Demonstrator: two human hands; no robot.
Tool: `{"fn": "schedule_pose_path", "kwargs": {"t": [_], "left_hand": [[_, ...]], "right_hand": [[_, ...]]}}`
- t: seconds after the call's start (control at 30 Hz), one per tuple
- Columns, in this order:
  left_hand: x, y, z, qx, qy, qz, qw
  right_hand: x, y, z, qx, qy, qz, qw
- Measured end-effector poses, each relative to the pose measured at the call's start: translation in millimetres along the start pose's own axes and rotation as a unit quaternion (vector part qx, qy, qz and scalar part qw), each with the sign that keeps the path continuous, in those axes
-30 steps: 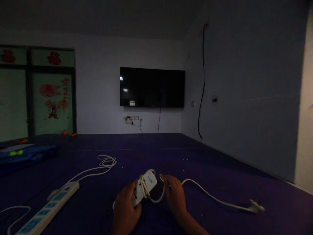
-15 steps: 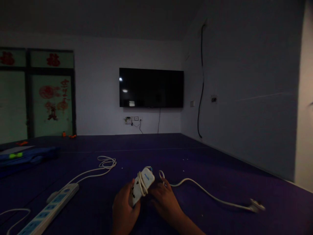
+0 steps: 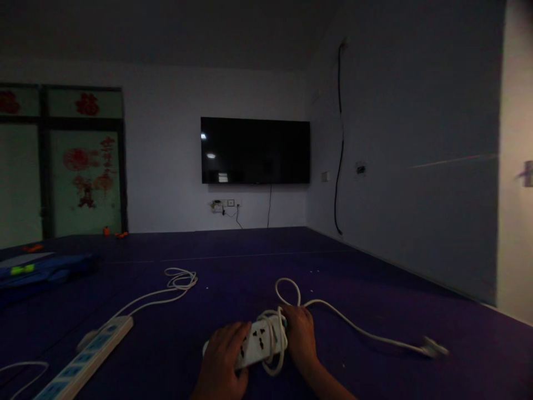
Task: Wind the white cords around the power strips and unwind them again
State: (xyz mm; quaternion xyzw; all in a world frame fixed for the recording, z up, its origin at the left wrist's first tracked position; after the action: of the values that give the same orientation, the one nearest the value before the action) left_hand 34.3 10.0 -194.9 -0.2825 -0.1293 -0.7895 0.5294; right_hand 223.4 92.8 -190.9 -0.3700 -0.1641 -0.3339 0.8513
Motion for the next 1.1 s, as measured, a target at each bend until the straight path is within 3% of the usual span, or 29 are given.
{"fn": "schedule_pose_path", "kwargs": {"t": [0.2, 0.33, 0.47, 0.63, 0.83, 1.1], "left_hand": [[-0.9, -8.2, 1.8, 0.093, -0.026, 0.016, 0.995], [1.1, -19.2, 2.1, 0.178, -0.022, 0.018, 0.984], [4.3, -30.7, 1.7, 0.231, 0.018, -0.001, 0.973], [8.5, -32.8, 2.6, 0.213, 0.068, -0.018, 0.974], [8.9, -23.2, 1.9, 0.172, 0.071, 0.006, 0.983], [7.2, -23.3, 1.5, 0.158, 0.076, 0.012, 0.984]], "right_hand": [[1.0, 16.6, 3.0, -0.021, 0.06, -0.005, 0.998], [-0.9, 17.9, 3.7, -0.017, 0.056, -0.017, 0.998], [-4.1, 20.2, 3.3, -0.034, 0.031, -0.03, 0.999], [-7.3, 16.1, 0.5, -0.025, 0.0, -0.061, 0.998], [-1.0, -13.8, -2.1, 0.064, 0.006, -0.088, 0.994], [-22.9, -40.0, -12.3, 0.173, -0.176, -0.005, 0.969]]}}
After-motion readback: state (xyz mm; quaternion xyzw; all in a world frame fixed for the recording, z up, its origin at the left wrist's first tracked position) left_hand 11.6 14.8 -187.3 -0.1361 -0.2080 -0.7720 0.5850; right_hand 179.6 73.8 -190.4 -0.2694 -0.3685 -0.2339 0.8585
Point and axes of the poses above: each hand's wrist, its own z-axis towards the middle knuckle, its own x-axis out of the back of the hand, y = z × x, the point moved 5 cm from there along z, towards the middle knuckle, and after that the axes turned 7 degrees about z, right-handed, at the moved point
